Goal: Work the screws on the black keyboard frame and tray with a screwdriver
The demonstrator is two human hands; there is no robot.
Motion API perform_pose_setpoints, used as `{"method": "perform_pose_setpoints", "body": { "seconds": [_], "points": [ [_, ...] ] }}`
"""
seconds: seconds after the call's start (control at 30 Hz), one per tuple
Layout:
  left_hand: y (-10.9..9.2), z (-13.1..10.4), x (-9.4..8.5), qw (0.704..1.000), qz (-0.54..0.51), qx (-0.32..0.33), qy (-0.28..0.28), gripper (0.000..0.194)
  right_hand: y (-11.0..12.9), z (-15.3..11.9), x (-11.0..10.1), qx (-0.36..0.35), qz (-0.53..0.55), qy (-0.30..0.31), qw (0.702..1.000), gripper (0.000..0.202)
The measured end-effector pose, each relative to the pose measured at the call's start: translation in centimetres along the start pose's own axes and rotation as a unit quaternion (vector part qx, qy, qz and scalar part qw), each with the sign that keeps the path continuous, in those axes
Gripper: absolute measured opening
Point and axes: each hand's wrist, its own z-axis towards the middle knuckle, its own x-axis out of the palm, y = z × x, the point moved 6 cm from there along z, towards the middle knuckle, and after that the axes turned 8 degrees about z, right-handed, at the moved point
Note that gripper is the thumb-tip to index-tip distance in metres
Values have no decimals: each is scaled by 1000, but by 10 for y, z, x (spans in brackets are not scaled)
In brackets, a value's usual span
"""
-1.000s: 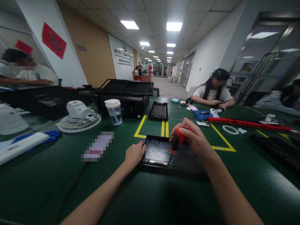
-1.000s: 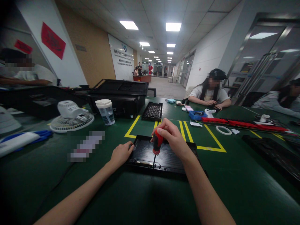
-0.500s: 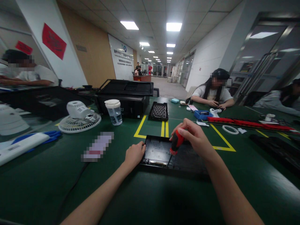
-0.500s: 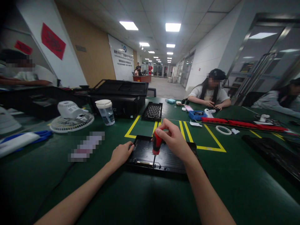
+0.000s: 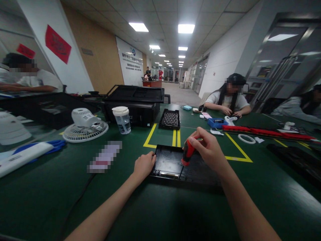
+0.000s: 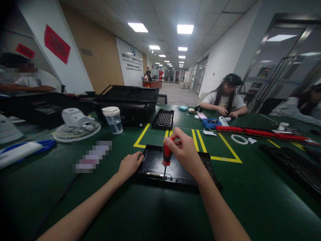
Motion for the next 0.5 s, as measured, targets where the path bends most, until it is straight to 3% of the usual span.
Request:
{"method": "perform_pose_setpoints", "body": {
  "seconds": [0.5],
  "points": [
    [0, 1, 1, 1000, -4, -2, 2, 38, 5, -3, -2, -31, -79, -61, 995, 19]
  ]
}}
